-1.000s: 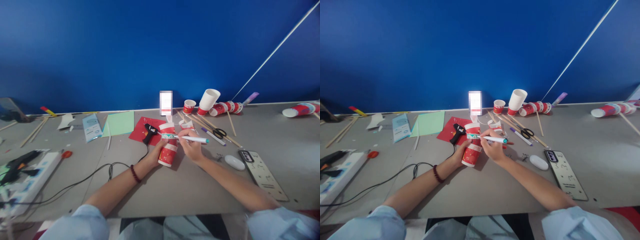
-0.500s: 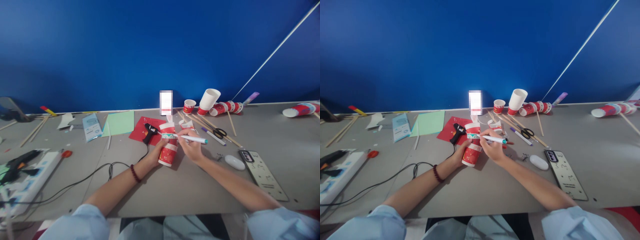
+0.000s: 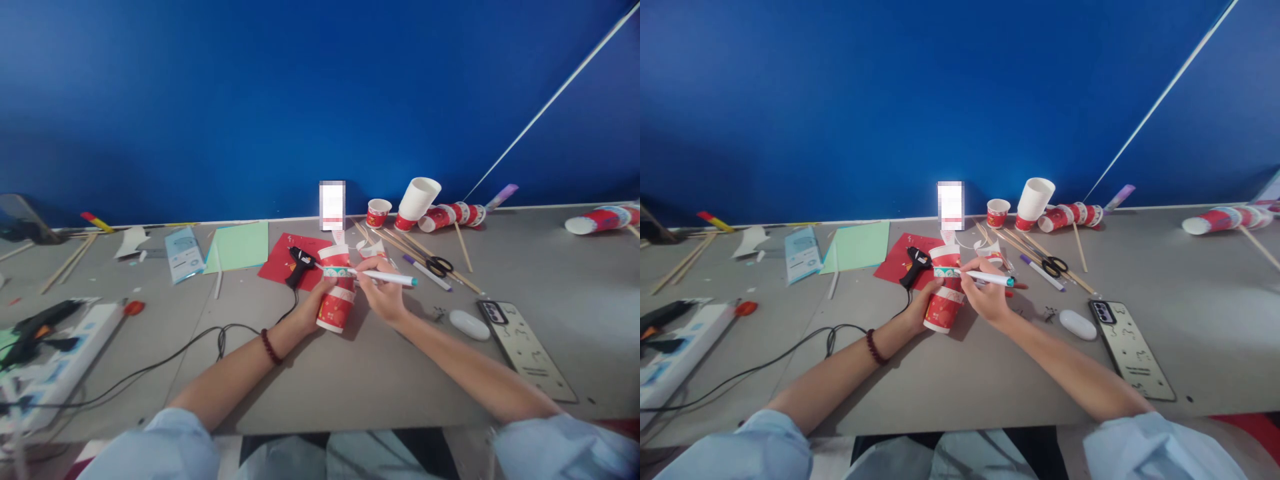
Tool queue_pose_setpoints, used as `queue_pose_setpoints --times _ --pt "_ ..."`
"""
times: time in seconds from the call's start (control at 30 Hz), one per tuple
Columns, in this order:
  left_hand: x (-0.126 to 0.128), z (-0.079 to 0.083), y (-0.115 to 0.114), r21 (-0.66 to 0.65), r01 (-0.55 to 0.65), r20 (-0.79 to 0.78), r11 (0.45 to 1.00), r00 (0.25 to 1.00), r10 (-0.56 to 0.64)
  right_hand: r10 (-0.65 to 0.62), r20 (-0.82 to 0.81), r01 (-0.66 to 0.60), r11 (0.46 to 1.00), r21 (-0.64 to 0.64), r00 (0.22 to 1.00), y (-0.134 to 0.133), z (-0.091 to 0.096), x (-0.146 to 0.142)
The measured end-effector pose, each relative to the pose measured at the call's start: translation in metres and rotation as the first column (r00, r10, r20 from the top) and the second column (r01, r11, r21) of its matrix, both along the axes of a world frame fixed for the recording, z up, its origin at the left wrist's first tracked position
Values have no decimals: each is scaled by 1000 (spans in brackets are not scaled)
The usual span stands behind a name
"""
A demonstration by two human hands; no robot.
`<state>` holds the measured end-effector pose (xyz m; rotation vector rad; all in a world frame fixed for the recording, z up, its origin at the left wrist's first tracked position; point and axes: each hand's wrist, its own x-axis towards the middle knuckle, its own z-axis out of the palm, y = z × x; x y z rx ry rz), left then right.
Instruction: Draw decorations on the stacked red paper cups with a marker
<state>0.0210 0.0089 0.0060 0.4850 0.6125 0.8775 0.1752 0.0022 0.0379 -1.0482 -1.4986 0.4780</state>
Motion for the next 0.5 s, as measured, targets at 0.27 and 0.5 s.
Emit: queue_pose_setpoints --times 0.27,0.5 --pt "1 1 1 8 5 26 1000 1000 -5 -17 29 16 999 40 999 1 -1 0" --pt "1 3 0 31 -1 53 1000 999 -1 14 -15 -12 997 70 1000 2 -2 0"
